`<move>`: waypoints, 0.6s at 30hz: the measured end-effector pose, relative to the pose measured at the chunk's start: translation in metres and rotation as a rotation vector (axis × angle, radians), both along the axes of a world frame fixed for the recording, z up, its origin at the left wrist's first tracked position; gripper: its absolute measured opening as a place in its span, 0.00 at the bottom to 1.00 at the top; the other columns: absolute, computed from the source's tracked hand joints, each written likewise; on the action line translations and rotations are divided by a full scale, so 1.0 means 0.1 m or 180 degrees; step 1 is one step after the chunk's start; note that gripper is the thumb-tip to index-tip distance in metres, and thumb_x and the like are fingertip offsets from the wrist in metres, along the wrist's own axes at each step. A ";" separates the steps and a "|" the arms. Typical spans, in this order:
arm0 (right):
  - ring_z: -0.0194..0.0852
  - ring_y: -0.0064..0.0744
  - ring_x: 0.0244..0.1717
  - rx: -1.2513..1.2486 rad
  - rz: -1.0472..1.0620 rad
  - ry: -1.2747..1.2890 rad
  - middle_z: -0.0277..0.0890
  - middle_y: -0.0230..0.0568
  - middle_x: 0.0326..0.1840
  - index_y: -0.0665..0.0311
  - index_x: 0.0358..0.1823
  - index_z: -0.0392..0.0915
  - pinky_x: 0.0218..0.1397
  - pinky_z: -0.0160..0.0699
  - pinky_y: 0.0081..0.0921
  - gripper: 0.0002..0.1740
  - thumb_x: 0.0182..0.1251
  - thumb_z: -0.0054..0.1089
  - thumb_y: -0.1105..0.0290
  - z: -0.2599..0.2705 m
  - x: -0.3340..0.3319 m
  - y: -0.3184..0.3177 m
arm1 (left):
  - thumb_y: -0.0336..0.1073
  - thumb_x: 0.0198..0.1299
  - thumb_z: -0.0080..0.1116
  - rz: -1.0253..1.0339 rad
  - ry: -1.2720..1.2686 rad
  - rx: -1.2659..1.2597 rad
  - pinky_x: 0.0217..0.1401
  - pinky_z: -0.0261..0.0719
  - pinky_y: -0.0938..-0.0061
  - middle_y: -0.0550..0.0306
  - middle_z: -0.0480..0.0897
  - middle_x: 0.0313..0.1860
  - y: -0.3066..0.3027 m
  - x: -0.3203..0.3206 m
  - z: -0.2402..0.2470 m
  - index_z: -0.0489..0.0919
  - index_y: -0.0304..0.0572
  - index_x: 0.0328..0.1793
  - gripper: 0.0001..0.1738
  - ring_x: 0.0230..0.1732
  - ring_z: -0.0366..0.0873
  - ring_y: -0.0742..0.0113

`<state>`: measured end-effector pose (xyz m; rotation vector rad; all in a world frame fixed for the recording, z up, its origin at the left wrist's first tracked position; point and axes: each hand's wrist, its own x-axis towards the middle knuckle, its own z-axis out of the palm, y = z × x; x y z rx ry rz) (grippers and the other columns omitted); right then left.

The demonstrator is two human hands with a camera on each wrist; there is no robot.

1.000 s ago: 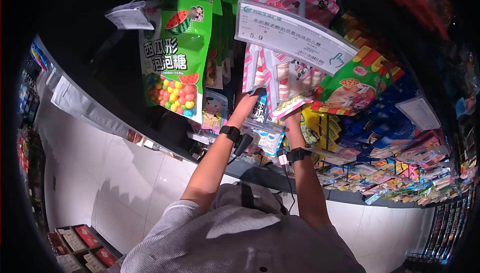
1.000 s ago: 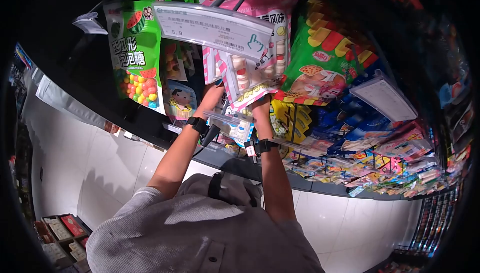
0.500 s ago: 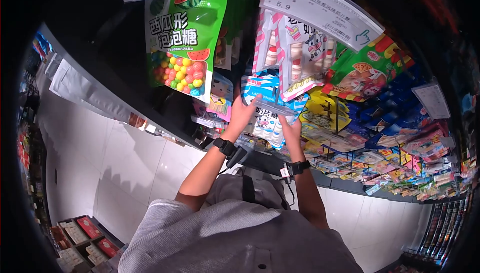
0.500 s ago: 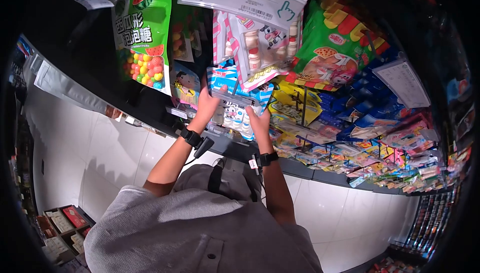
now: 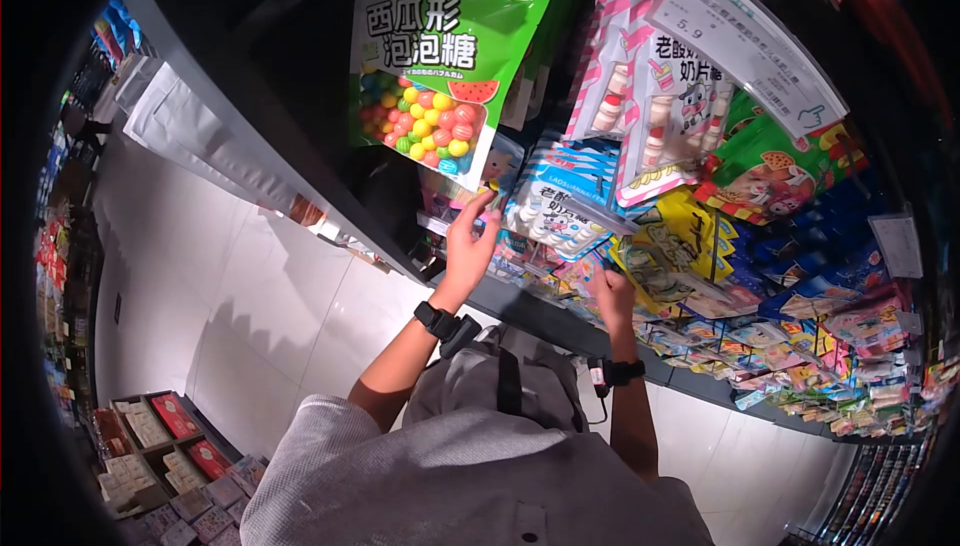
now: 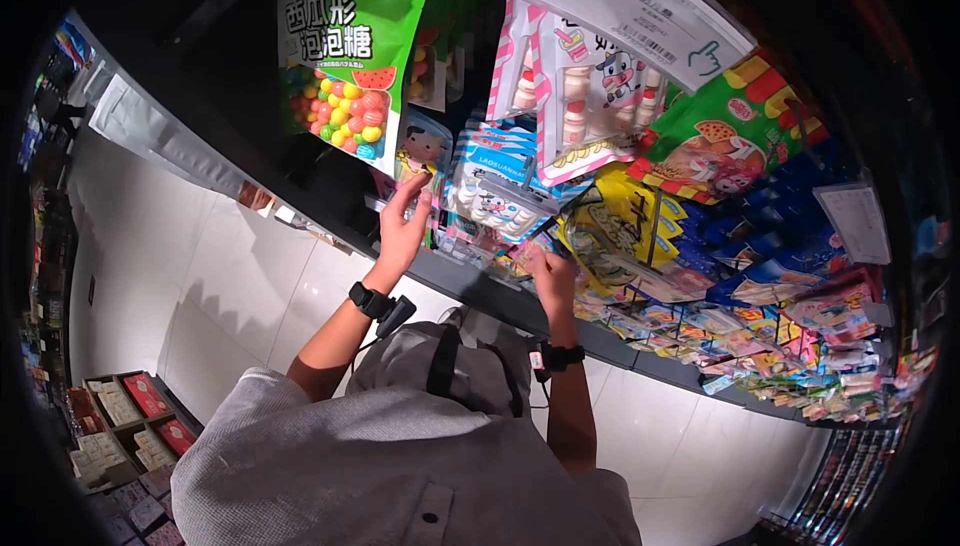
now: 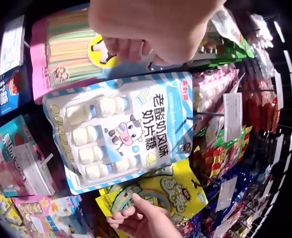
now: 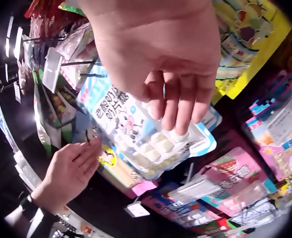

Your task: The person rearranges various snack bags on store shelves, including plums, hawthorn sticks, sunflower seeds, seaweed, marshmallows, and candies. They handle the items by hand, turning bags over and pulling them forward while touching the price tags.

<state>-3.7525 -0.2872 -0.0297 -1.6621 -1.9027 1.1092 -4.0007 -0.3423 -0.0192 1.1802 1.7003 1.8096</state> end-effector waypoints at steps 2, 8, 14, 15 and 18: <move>0.77 0.24 0.33 -0.0029 0.0281 0.0783 0.79 0.41 0.31 0.72 0.38 0.76 0.37 0.72 0.22 0.14 0.67 0.50 0.65 -0.09 -0.14 0.00 | 0.34 0.60 0.52 -0.0216 -0.0269 -0.0163 0.54 0.70 0.73 0.47 0.78 0.51 0.00 -0.04 0.05 0.72 0.32 0.56 0.19 0.52 0.75 0.63; 0.73 0.26 0.49 0.0492 0.0391 0.2207 0.74 0.46 0.50 0.72 0.59 0.62 0.52 0.69 0.21 0.21 0.66 0.51 0.72 -0.04 -0.45 0.13 | 0.32 0.58 0.51 0.0097 -0.0239 -0.0042 0.54 0.70 0.72 0.45 0.80 0.44 0.08 -0.17 -0.15 0.73 0.31 0.54 0.18 0.49 0.77 0.57; 0.69 0.32 0.55 0.0931 0.0281 0.1425 0.70 0.50 0.56 0.72 0.63 0.60 0.55 0.67 0.24 0.26 0.64 0.50 0.75 -0.47 -0.04 0.26 | 0.32 0.57 0.53 -0.0991 -0.0610 -0.0715 0.51 0.72 0.74 0.48 0.80 0.46 -0.01 -0.24 -0.31 0.73 0.32 0.55 0.20 0.46 0.77 0.64; 0.69 0.32 0.55 0.0918 0.0269 0.1411 0.70 0.50 0.56 0.72 0.63 0.60 0.55 0.67 0.24 0.26 0.64 0.50 0.75 -0.43 -0.01 0.21 | 0.35 0.57 0.53 -0.1253 -0.0211 -0.0832 0.50 0.72 0.74 0.47 0.80 0.45 0.02 -0.22 -0.46 0.74 0.34 0.55 0.20 0.45 0.78 0.64; 0.62 0.39 0.64 0.0565 -0.0142 0.1684 0.66 0.54 0.60 0.71 0.61 0.63 0.62 0.60 0.26 0.25 0.62 0.52 0.75 -0.28 0.11 0.11 | 0.37 0.56 0.54 -0.1699 0.0186 -0.1927 0.51 0.72 0.70 0.45 0.80 0.45 0.00 0.04 -0.27 0.75 0.36 0.53 0.19 0.44 0.78 0.58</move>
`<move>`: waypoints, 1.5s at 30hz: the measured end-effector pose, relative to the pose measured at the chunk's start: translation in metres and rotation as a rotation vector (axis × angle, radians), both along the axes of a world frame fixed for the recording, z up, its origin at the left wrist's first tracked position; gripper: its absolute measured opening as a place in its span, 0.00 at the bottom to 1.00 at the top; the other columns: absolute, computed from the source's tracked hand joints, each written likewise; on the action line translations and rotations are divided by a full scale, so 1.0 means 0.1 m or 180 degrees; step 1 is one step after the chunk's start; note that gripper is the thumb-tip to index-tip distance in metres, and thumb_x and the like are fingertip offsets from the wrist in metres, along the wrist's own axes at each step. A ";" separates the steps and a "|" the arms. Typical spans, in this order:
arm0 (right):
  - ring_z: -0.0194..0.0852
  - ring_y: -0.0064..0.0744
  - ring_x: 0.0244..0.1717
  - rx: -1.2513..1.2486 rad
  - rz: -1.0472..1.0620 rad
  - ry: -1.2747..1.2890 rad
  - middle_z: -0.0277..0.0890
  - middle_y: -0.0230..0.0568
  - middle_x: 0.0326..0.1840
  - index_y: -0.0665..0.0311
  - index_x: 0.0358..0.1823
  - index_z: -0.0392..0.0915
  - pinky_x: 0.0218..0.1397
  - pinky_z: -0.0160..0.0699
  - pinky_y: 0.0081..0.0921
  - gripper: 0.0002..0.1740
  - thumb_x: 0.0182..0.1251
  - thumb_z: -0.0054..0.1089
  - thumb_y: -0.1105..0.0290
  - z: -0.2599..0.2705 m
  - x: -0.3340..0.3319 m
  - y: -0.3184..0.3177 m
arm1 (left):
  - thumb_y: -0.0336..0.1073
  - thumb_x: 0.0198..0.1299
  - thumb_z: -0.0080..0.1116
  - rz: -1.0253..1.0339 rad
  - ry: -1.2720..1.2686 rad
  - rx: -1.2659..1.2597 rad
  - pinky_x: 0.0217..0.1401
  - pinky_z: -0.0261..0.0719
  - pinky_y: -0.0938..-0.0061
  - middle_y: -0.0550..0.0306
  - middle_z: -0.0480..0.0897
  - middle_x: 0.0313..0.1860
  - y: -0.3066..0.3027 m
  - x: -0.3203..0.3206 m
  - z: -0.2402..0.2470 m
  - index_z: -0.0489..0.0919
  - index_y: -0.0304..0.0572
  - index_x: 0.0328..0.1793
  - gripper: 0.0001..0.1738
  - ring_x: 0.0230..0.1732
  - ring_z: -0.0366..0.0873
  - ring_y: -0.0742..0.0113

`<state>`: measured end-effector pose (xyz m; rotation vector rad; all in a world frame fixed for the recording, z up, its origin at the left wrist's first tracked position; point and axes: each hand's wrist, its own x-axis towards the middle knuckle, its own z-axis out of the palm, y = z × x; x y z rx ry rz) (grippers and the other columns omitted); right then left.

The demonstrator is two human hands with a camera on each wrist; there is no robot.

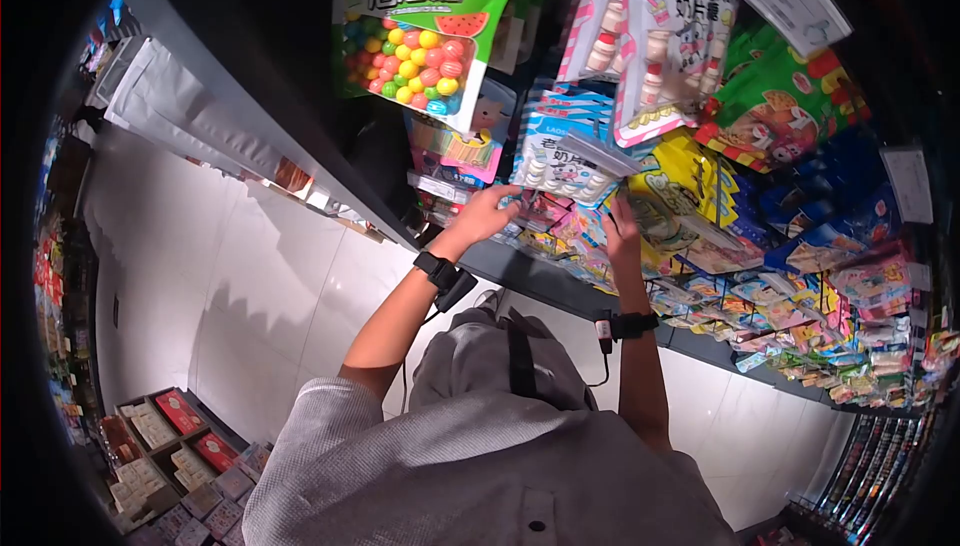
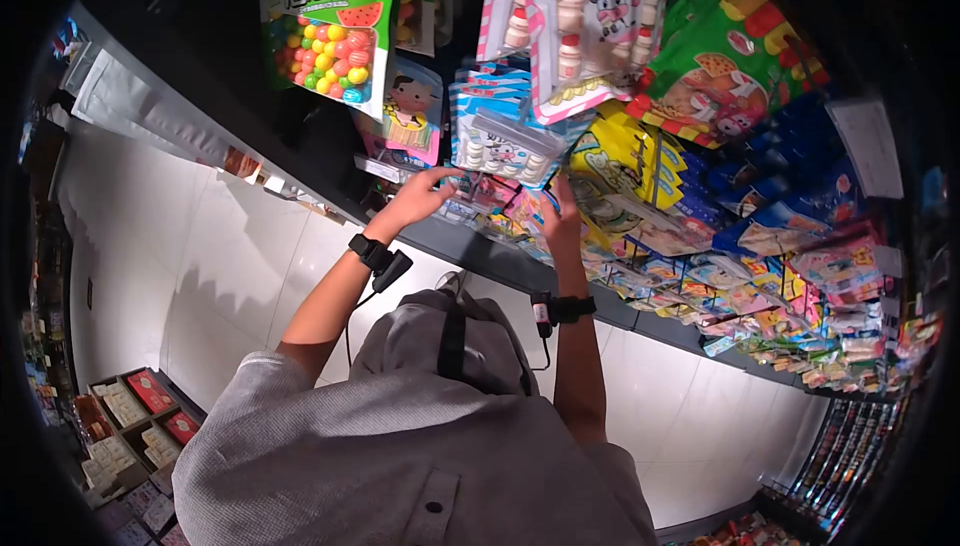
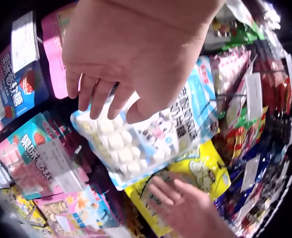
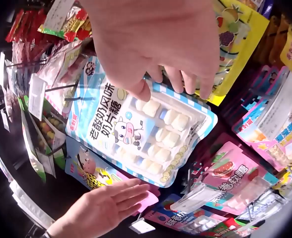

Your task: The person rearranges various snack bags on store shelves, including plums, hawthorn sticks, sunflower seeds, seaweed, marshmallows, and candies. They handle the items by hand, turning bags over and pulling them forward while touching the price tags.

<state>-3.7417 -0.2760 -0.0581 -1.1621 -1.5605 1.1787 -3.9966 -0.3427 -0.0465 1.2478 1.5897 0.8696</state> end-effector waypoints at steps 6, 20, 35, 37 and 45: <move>0.69 0.36 0.56 0.0474 -0.0045 -0.1347 0.72 0.49 0.55 0.70 0.54 0.71 0.53 0.70 0.26 0.19 0.62 0.51 0.72 -0.22 0.40 -0.19 | 0.38 0.56 0.51 -0.0938 0.1284 0.0415 0.58 0.68 0.61 0.38 0.75 0.52 0.09 0.37 -0.32 0.73 0.32 0.54 0.22 0.54 0.71 0.45; 0.66 0.50 0.57 0.0417 0.0502 -0.2444 0.71 0.52 0.52 0.64 0.62 0.61 0.64 0.57 0.41 0.29 0.57 0.51 0.66 -0.87 -0.65 0.39 | 0.37 0.47 0.54 -0.0907 0.2172 0.0985 0.59 0.68 0.60 0.37 0.72 0.56 0.93 0.14 -0.98 0.72 0.42 0.56 0.26 0.59 0.67 0.42; 0.69 0.53 0.54 -0.0210 0.0939 -0.3577 0.72 0.56 0.51 0.64 0.50 0.74 0.56 0.67 0.40 0.23 0.52 0.53 0.62 -1.37 -1.01 1.29 | 0.42 0.52 0.44 -0.1729 0.2172 0.0404 0.53 0.72 0.57 0.46 0.78 0.49 1.70 0.02 -1.78 0.73 0.46 0.55 0.23 0.50 0.76 0.49; 0.69 0.54 0.54 -0.0649 0.0952 -0.3612 0.72 0.55 0.51 0.63 0.50 0.74 0.56 0.67 0.41 0.23 0.53 0.52 0.61 -1.15 -1.04 1.15 | 0.42 0.53 0.43 -0.1801 0.2359 0.0423 0.52 0.73 0.58 0.47 0.78 0.50 1.64 0.02 -2.01 0.73 0.48 0.55 0.23 0.49 0.76 0.49; 0.66 0.56 0.57 -0.0998 0.1402 -0.3659 0.68 0.49 0.57 0.57 0.56 0.67 0.58 0.63 0.45 0.22 0.59 0.47 0.61 -0.49 -0.96 0.45 | 0.46 0.58 0.42 -0.1456 0.1951 0.0063 0.48 0.73 0.55 0.45 0.80 0.42 0.90 0.06 -1.30 0.75 0.47 0.49 0.18 0.44 0.78 0.43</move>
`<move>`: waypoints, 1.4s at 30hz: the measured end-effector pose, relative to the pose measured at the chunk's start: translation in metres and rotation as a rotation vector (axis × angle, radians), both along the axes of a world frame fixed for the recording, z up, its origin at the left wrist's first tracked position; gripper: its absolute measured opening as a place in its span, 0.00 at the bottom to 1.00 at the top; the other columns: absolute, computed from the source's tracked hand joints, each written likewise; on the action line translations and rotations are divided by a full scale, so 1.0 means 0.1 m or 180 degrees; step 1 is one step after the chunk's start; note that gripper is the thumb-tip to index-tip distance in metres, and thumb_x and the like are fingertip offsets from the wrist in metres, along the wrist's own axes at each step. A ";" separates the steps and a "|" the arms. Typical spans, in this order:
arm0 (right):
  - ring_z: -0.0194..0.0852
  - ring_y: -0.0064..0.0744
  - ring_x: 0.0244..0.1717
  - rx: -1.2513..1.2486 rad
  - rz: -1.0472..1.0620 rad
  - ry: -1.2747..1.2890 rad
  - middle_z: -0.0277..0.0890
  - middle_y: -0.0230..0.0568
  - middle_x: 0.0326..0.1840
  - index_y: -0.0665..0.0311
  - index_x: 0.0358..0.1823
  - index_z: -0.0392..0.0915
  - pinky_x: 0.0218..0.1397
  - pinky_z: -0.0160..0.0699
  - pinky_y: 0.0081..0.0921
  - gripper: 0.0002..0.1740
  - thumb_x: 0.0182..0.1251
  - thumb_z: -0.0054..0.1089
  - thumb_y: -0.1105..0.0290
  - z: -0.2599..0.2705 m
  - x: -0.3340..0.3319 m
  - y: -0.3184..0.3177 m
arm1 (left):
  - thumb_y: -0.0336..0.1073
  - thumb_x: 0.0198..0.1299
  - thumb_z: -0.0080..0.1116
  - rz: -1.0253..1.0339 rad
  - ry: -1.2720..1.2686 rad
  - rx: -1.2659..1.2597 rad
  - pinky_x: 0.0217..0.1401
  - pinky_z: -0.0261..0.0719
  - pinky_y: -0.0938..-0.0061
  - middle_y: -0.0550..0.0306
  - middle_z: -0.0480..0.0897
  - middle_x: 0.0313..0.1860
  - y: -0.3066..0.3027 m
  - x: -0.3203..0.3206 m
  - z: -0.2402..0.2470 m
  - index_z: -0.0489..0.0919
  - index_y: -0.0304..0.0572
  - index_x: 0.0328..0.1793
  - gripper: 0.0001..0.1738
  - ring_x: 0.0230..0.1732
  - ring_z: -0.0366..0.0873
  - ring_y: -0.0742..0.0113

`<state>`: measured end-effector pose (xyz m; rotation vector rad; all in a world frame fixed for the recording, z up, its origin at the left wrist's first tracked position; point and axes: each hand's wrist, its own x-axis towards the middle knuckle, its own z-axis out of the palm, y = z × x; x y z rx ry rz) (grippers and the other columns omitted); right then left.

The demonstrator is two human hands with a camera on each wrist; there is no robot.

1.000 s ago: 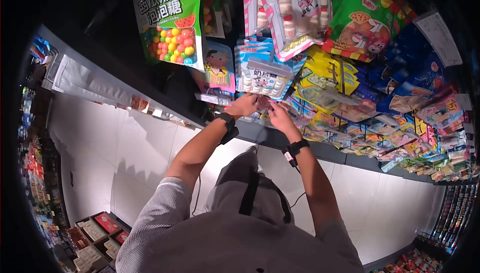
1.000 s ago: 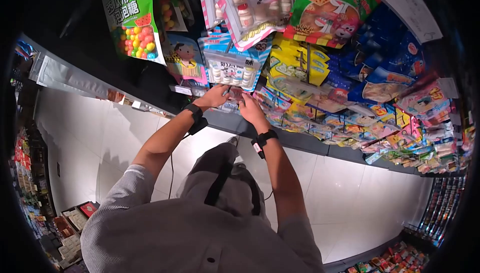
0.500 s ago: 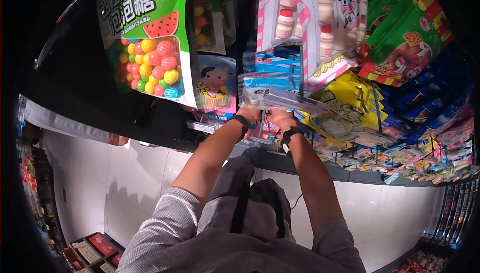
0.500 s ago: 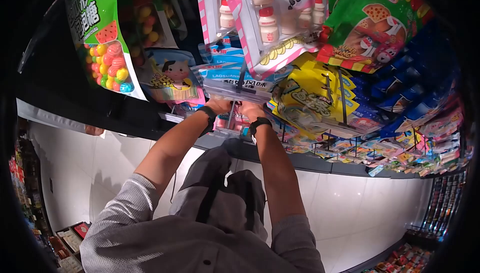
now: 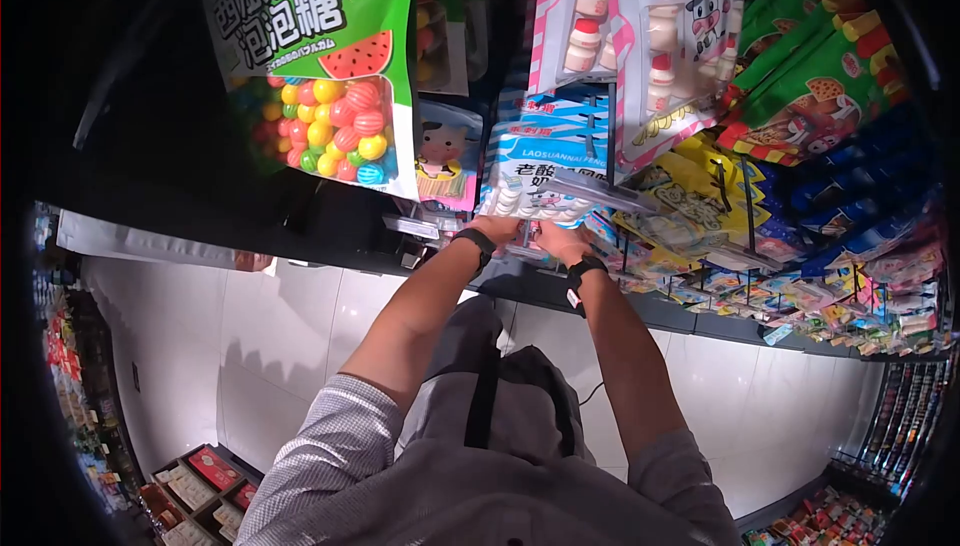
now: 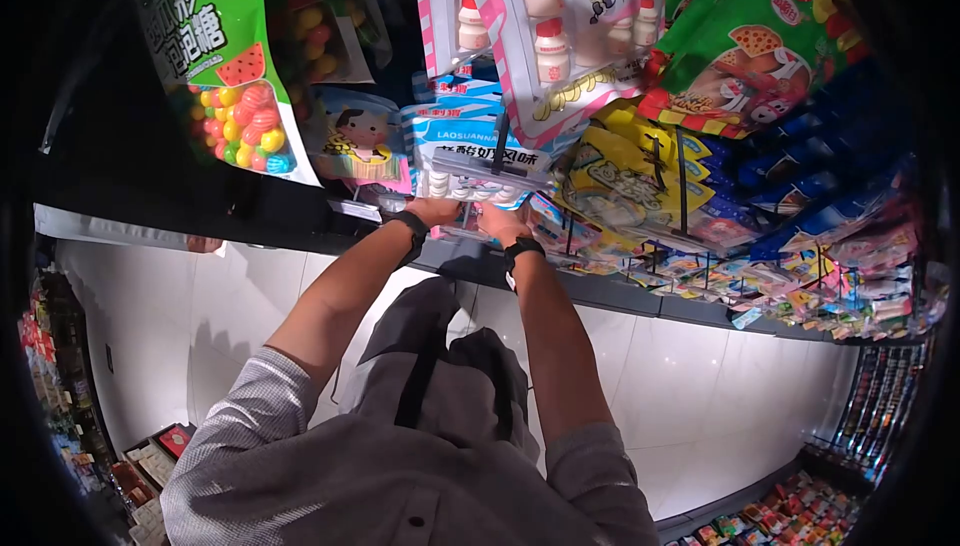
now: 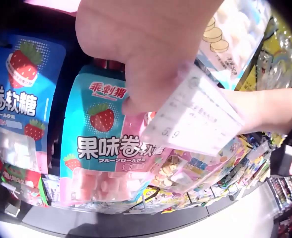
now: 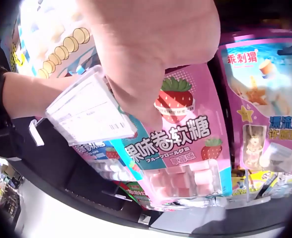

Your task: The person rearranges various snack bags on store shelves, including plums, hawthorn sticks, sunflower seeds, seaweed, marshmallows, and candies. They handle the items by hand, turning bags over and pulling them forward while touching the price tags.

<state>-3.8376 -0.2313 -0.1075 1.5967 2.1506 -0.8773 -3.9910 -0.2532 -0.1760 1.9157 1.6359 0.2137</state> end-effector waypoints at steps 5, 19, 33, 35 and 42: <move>0.54 0.51 0.65 0.0727 0.0582 0.0085 0.61 0.47 0.63 0.54 0.58 0.66 0.66 0.54 0.41 0.25 0.56 0.53 0.67 -0.25 0.19 -0.11 | 0.44 0.57 0.42 -0.0258 0.0267 -0.0776 0.49 0.72 0.57 0.46 0.80 0.45 -0.08 -0.23 0.16 0.74 0.48 0.51 0.18 0.49 0.77 0.46; 0.40 0.48 0.72 0.1760 0.0340 0.0714 0.40 0.48 0.73 0.63 0.61 0.62 0.72 0.48 0.37 0.31 0.51 0.54 0.75 -0.51 0.44 -0.69 | 0.23 0.45 0.49 -0.0495 0.0596 0.0936 0.72 0.48 0.59 0.48 0.48 0.73 -0.54 -0.19 0.31 0.55 0.46 0.70 0.41 0.72 0.49 0.50; 0.67 0.50 0.56 0.0812 -0.0886 0.1529 0.70 0.51 0.56 0.66 0.50 0.73 0.59 0.67 0.37 0.19 0.57 0.52 0.69 -0.39 1.85 -1.63 | 0.28 0.49 0.49 0.0157 -0.0792 0.0130 0.52 0.73 0.63 0.41 0.77 0.48 -1.26 0.61 0.30 0.76 0.37 0.51 0.20 0.49 0.75 0.45; 0.68 0.53 0.54 0.0832 -0.1002 0.1594 0.72 0.54 0.52 0.67 0.48 0.74 0.58 0.68 0.38 0.17 0.57 0.54 0.69 -0.36 2.04 -1.64 | 0.28 0.49 0.49 -0.0006 -0.0863 0.0457 0.52 0.73 0.64 0.41 0.77 0.48 -1.03 0.88 0.33 0.75 0.37 0.52 0.20 0.49 0.75 0.45; 0.75 0.52 0.43 0.1060 -0.1036 0.1709 0.76 0.54 0.42 0.65 0.47 0.74 0.47 0.73 0.38 0.16 0.58 0.54 0.69 -0.30 2.27 -1.61 | 0.26 0.47 0.49 -0.0433 -0.0806 0.0766 0.58 0.69 0.64 0.39 0.74 0.51 -0.16 1.43 0.84 0.72 0.33 0.56 0.25 0.55 0.71 0.44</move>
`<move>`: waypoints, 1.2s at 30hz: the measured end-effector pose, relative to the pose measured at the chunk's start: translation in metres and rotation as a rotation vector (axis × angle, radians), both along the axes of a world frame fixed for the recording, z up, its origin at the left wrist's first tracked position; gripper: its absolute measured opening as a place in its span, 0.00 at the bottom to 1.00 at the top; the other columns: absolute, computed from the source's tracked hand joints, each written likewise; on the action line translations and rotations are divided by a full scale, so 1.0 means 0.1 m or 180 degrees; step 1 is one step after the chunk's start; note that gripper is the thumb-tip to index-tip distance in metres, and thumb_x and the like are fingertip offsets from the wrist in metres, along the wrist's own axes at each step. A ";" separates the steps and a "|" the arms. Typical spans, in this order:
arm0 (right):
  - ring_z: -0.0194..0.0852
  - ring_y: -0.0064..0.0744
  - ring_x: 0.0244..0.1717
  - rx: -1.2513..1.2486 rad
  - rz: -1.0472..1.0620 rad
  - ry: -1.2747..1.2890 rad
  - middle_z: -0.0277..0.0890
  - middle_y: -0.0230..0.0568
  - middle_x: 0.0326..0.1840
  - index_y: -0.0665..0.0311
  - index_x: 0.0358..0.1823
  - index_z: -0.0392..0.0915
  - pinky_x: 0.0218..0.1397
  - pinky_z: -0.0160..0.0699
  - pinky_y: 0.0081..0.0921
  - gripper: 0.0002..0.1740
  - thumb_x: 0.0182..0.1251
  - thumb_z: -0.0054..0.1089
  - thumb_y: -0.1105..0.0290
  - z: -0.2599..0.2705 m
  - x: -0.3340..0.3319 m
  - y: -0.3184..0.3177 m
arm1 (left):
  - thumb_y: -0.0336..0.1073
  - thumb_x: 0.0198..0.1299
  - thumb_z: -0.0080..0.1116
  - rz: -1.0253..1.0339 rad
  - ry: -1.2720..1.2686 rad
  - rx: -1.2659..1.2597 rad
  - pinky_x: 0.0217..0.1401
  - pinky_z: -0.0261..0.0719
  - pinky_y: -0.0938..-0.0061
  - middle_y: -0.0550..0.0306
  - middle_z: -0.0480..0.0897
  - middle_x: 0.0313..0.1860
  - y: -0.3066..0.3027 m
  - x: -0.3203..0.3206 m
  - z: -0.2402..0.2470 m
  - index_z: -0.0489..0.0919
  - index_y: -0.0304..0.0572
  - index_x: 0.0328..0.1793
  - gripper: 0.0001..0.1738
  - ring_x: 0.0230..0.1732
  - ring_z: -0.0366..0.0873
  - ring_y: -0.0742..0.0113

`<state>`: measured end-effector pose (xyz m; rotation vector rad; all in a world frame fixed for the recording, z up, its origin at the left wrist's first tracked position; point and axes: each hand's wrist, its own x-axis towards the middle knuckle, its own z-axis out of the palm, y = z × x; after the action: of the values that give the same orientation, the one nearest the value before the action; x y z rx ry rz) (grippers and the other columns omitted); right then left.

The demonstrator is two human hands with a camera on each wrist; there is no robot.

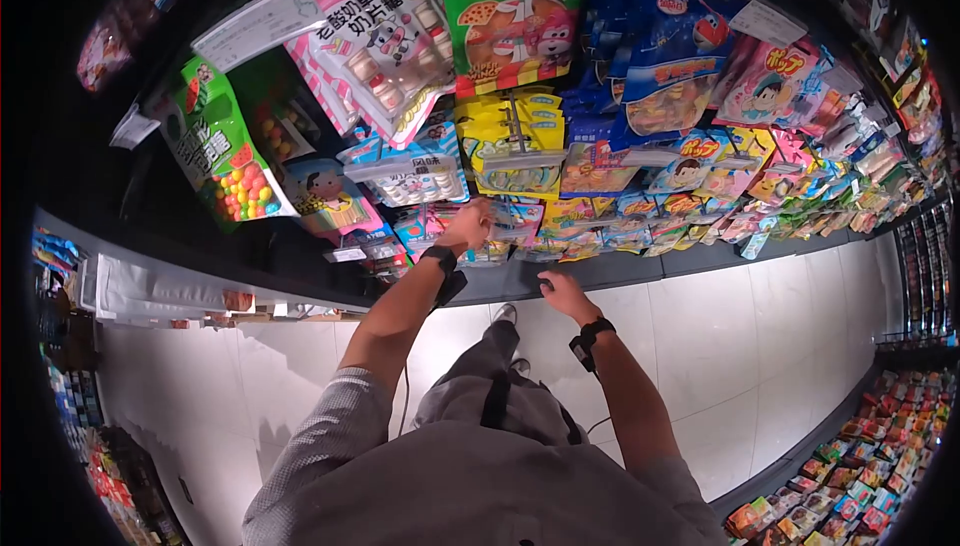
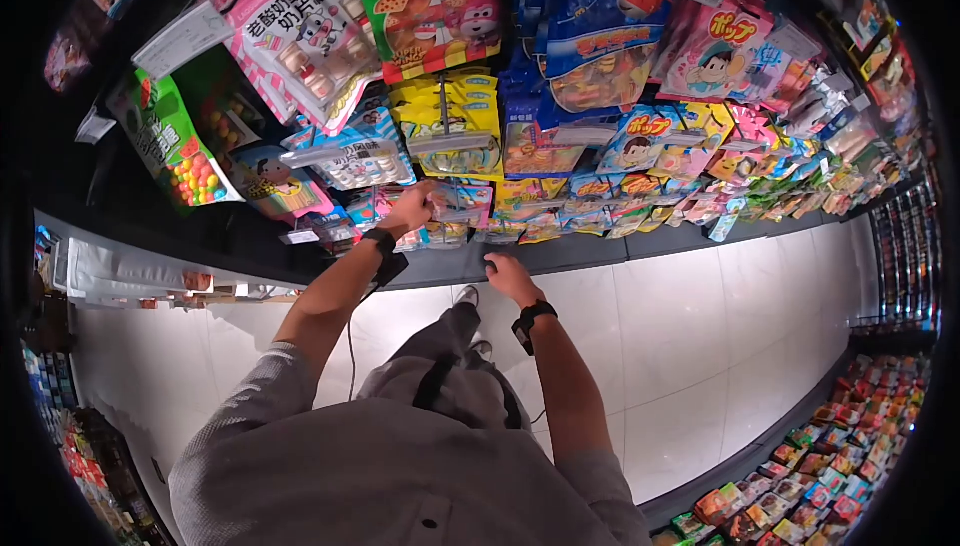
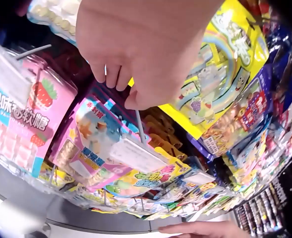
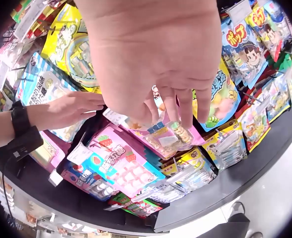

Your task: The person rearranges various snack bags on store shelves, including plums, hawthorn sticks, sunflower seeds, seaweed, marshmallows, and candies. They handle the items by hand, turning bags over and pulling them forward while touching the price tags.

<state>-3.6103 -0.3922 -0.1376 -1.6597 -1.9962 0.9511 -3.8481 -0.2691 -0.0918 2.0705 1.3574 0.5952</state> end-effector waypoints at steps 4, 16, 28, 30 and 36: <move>0.76 0.51 0.40 0.0000 -0.0215 0.0338 0.76 0.53 0.42 0.67 0.46 0.74 0.44 0.75 0.34 0.14 0.58 0.54 0.72 -0.07 0.21 0.01 | 0.25 0.46 0.49 -0.0209 0.0473 0.0056 0.58 0.68 0.61 0.37 0.72 0.54 0.41 0.07 -0.29 0.69 0.31 0.56 0.26 0.56 0.69 0.42; 0.78 0.35 0.42 -0.0233 -0.1739 0.0530 0.78 0.44 0.44 0.66 0.48 0.75 0.44 0.76 0.26 0.14 0.60 0.54 0.72 0.04 0.95 -0.28 | 0.41 0.44 0.56 -0.0926 0.1071 -0.0492 0.42 0.76 0.59 0.43 0.81 0.35 1.30 0.28 -0.95 0.80 0.45 0.42 0.17 0.40 0.78 0.46; 0.79 0.40 0.40 0.0885 -0.1715 0.0127 0.78 0.48 0.39 0.68 0.43 0.75 0.41 0.76 0.28 0.12 0.60 0.46 0.78 0.06 1.07 0.27 | 0.41 0.45 0.52 -0.0857 0.0889 -0.1014 0.40 0.75 0.58 0.36 0.80 0.34 0.62 0.33 -0.02 0.78 0.30 0.38 0.20 0.39 0.79 0.46; 0.78 0.40 0.39 0.0936 -0.1920 0.0061 0.78 0.48 0.36 0.68 0.43 0.75 0.40 0.75 0.28 0.13 0.59 0.45 0.80 0.13 1.06 0.46 | 0.38 0.46 0.50 -0.0849 0.1250 -0.1181 0.43 0.74 0.58 0.34 0.79 0.35 0.63 0.35 -0.14 0.77 0.28 0.41 0.20 0.41 0.78 0.44; 0.78 0.44 0.38 0.1489 -0.1611 0.0173 0.76 0.53 0.35 0.64 0.48 0.74 0.39 0.74 0.29 0.17 0.57 0.46 0.79 -0.19 1.24 0.66 | 0.42 0.53 0.48 -0.0724 0.1144 -0.1158 0.55 0.69 0.57 0.28 0.76 0.42 0.32 0.49 -0.01 0.76 0.25 0.42 0.22 0.47 0.74 0.39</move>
<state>-3.4863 -0.3261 -0.1566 -1.7059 -1.4919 0.3130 -3.7995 -0.2375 -0.0924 2.0437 1.2777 -0.1229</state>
